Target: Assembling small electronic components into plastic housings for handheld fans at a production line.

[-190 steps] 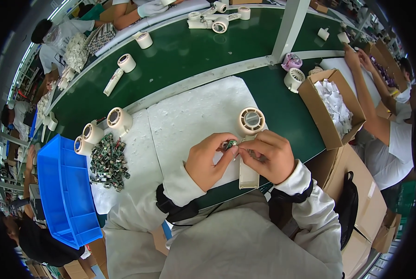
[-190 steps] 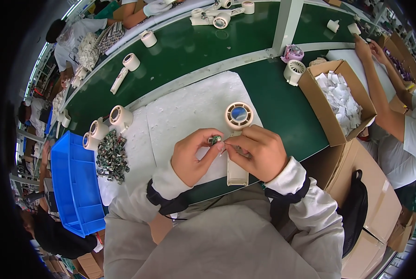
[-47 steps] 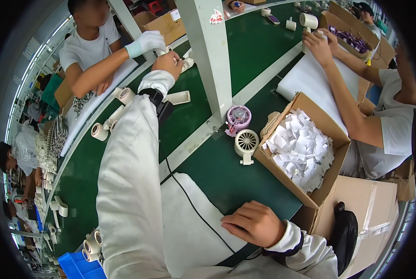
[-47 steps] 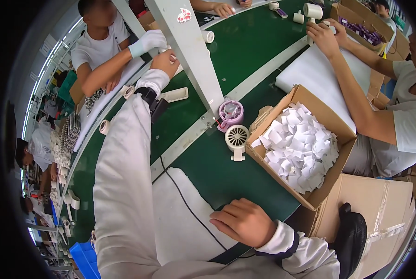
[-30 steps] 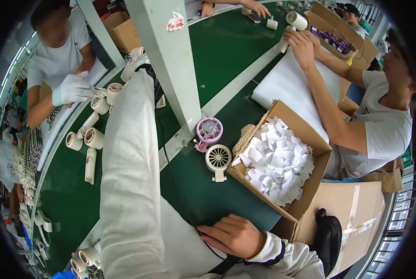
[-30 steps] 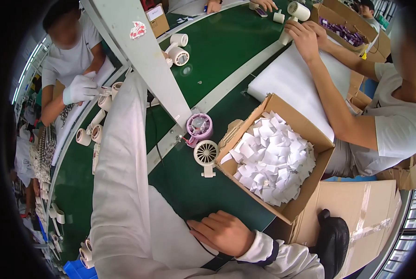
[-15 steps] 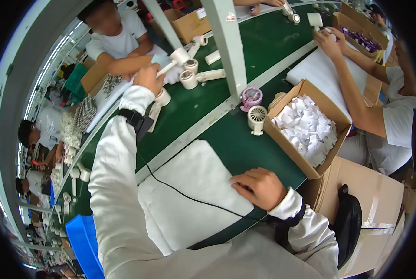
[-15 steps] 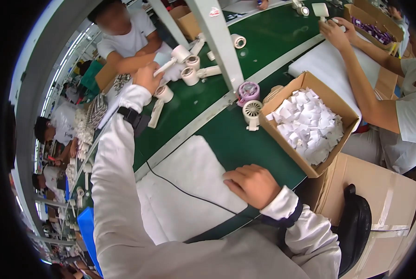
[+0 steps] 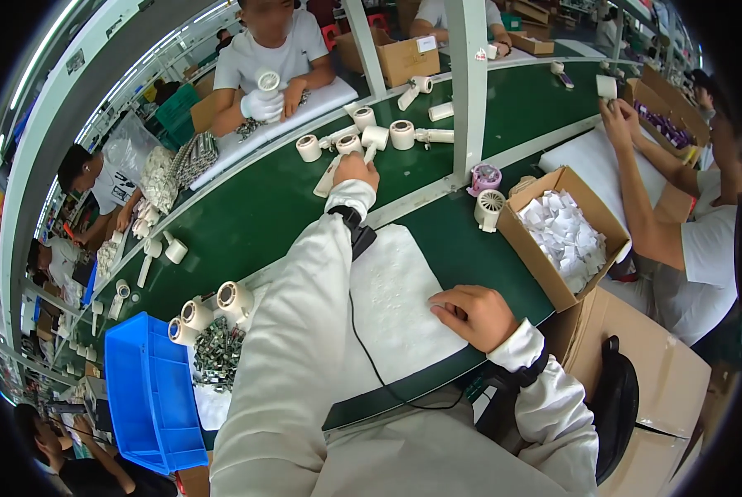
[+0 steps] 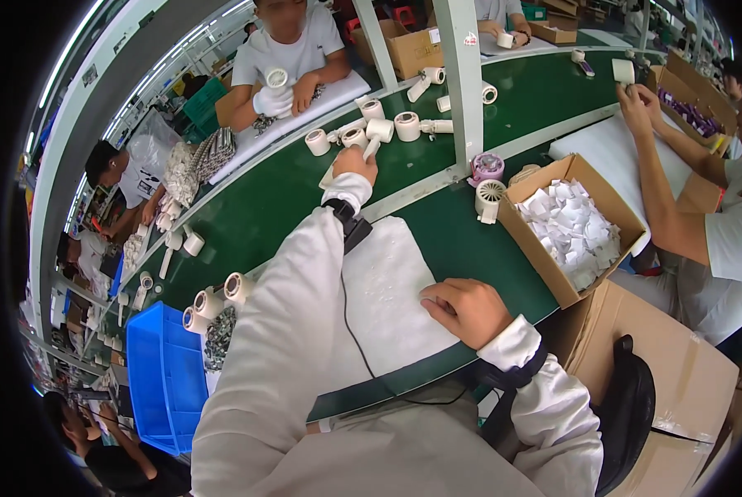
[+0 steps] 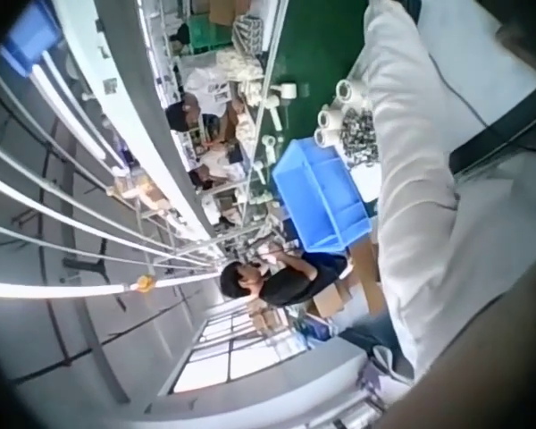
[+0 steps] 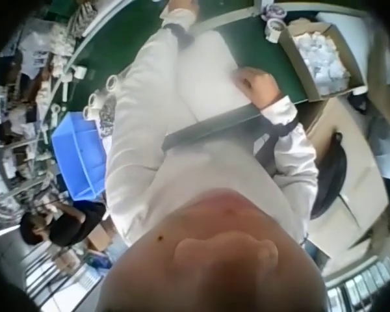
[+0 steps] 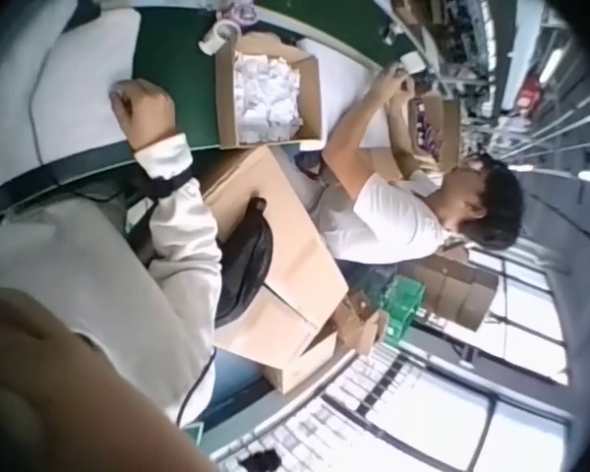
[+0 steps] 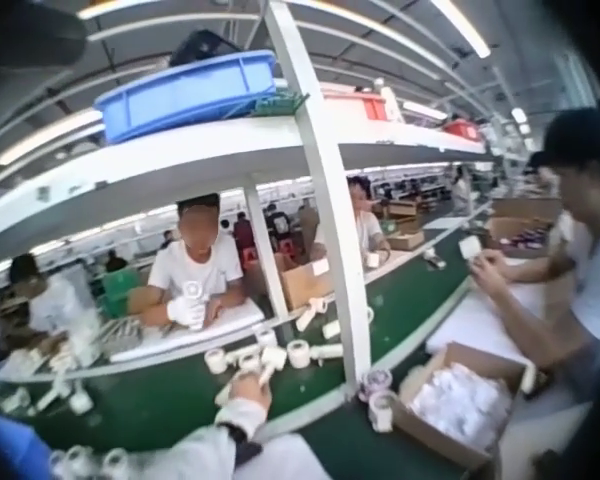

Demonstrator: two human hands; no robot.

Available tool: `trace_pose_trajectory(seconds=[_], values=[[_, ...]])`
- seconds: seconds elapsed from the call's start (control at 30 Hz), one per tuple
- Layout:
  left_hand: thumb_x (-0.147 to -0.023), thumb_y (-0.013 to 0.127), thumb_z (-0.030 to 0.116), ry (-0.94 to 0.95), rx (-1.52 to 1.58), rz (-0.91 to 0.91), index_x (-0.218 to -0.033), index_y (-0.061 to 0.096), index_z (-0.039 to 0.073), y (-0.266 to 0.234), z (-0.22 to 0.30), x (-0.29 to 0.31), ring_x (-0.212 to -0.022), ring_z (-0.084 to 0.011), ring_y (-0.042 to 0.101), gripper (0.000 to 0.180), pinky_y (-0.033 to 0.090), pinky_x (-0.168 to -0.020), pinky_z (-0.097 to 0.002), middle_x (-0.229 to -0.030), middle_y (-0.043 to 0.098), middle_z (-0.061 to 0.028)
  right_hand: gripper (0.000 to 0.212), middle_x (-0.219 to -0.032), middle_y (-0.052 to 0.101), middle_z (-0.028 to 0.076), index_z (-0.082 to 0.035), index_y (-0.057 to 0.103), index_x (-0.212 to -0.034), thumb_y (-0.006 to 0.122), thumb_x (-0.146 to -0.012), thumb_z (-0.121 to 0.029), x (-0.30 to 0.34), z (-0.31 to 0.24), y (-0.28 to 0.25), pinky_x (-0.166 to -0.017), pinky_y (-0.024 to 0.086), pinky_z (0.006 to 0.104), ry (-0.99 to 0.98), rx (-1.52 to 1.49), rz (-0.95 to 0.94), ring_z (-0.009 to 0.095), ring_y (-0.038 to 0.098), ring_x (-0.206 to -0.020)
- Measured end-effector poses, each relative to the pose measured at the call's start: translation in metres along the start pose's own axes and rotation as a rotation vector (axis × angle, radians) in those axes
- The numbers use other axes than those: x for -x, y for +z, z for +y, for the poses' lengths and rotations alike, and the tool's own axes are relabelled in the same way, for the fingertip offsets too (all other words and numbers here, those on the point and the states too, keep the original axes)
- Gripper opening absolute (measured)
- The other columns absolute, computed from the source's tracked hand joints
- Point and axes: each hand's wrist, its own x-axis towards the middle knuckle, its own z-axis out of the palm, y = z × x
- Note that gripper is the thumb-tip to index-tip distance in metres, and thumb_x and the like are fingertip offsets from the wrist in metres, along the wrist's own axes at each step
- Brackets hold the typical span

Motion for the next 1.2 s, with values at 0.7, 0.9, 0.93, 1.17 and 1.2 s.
trace_pose_trajectory(seconds=[0.7, 0.9, 0.93, 1.17, 1.2], values=[[-0.082, 0.071, 0.029, -0.404, -0.136, -0.103, -0.100, 0.072, -0.001, -0.126, -0.114, 0.046, -0.096, -0.0415, 0.071, 0.035, 0.058, -0.085, -0.0478, -0.099, 0.073, -0.0262, 0.014, -0.075, 0.062, 0.008, -0.005, 0.073, -0.103, 0.073, -0.091, -0.013, -0.006, -0.004, -0.006, -0.058, 0.049, 0.0328, 0.056, -0.062, -0.081, 0.020, 0.061, -0.058], [-0.084, 0.069, 0.022, 0.064, -0.011, -0.169, -0.093, 0.064, 0.001, -0.186, -0.043, 0.113, -0.084, -0.0407, 0.070, 0.023, 0.057, -0.073, -0.0496, -0.088, 0.071, -0.0212, 0.018, -0.075, 0.061, 0.008, -0.004, 0.073, -0.106, 0.074, -0.089, -0.007, -0.001, -0.011, 0.000, -0.056, 0.047, 0.0296, 0.063, -0.081, -0.033, 0.017, 0.058, -0.057], [-0.083, 0.069, 0.018, 0.221, 0.030, -0.143, -0.092, 0.062, 0.002, -0.188, -0.027, 0.135, -0.079, -0.0389, 0.070, 0.020, 0.056, -0.068, -0.0489, -0.086, 0.070, -0.0192, 0.018, -0.075, 0.061, 0.008, -0.004, 0.073, -0.106, 0.074, -0.089, -0.007, 0.002, -0.013, 0.001, -0.056, 0.047, 0.0296, 0.055, -0.073, -0.039, 0.017, 0.058, -0.057], [-0.079, 0.067, 0.007, 0.504, -0.079, -0.123, -0.088, 0.060, 0.007, -0.206, 0.021, 0.271, -0.071, -0.0227, 0.063, 0.012, 0.052, -0.062, -0.0356, -0.077, 0.057, -0.0042, 0.019, -0.080, 0.065, 0.010, -0.002, 0.073, -0.109, 0.073, -0.090, -0.004, 0.001, -0.034, 0.010, -0.059, 0.048, 0.0262, 0.090, -0.149, 0.089, 0.015, 0.059, -0.064], [-0.081, 0.068, 0.010, 0.551, -0.068, -0.105, -0.088, 0.060, 0.006, -0.211, 0.021, 0.286, -0.073, -0.0228, 0.063, 0.011, 0.052, -0.064, -0.0352, -0.078, 0.058, -0.0044, 0.019, -0.080, 0.065, 0.010, -0.002, 0.073, -0.109, 0.073, -0.090, -0.004, 0.006, -0.038, 0.014, -0.059, 0.048, 0.0262, 0.117, -0.150, 0.080, 0.015, 0.059, -0.064]])
